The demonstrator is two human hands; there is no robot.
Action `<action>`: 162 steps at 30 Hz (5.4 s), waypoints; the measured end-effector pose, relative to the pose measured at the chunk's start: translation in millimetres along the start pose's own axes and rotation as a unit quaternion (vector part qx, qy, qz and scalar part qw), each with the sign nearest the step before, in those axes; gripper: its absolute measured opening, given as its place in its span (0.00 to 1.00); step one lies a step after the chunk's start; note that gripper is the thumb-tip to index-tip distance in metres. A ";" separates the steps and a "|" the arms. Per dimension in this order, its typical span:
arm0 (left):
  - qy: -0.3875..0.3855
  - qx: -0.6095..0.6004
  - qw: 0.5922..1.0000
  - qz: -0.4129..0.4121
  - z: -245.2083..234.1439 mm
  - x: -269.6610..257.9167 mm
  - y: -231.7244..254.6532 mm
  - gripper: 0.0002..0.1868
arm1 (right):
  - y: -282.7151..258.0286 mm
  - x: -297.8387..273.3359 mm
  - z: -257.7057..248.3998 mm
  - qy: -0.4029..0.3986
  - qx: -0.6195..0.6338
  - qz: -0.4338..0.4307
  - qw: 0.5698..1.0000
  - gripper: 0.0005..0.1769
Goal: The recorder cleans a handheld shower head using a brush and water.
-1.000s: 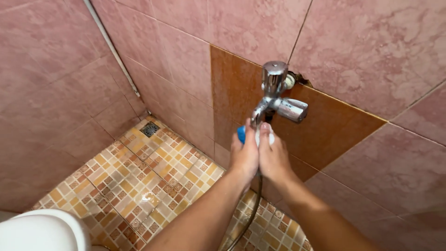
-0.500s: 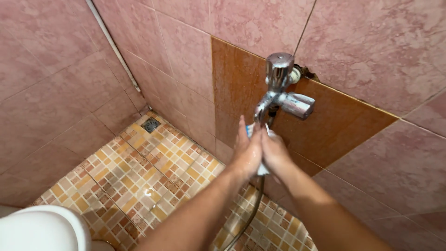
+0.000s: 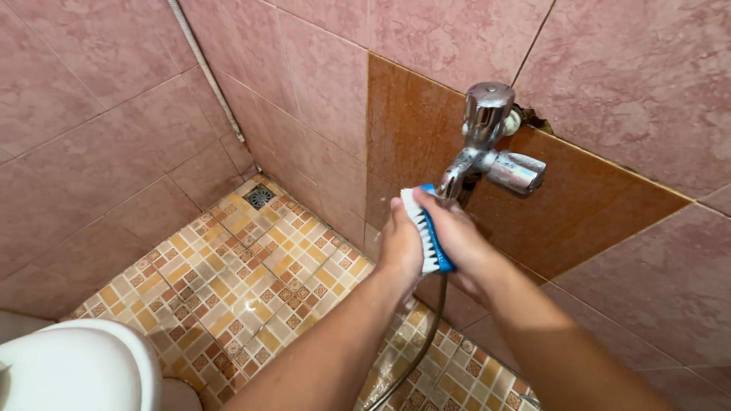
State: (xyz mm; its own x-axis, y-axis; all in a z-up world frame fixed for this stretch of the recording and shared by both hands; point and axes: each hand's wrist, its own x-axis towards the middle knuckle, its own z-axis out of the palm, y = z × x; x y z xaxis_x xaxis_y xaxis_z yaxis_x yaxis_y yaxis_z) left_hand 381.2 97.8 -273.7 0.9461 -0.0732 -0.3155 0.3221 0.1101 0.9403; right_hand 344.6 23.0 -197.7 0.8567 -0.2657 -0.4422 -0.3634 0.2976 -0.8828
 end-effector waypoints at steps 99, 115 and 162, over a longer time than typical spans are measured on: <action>-0.089 -0.093 0.970 -0.206 9.0 -25.2 65.8 0.32 | 46.2 18.0 -39.7 -0.029 -0.128 0.099 0.986 0.28; -0.426 -0.560 0.710 0.022 0.8 6.8 -44.3 0.32 | 11.9 22.4 -12.9 0.056 -0.244 0.033 0.968 0.31; -0.018 0.065 0.998 0.005 -3.3 -31.6 13.3 0.35 | 79.8 27.2 -44.0 0.130 -0.253 -0.326 0.902 0.23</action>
State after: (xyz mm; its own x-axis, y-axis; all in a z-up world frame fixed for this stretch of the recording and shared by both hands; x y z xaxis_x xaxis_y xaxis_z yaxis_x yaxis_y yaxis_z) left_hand 355.7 104.8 -251.7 0.9464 -0.1089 -0.3041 0.3039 -0.0190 0.9525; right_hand 322.8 -0.8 -287.2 0.8578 -0.4585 0.2323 0.0092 -0.4381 -0.8989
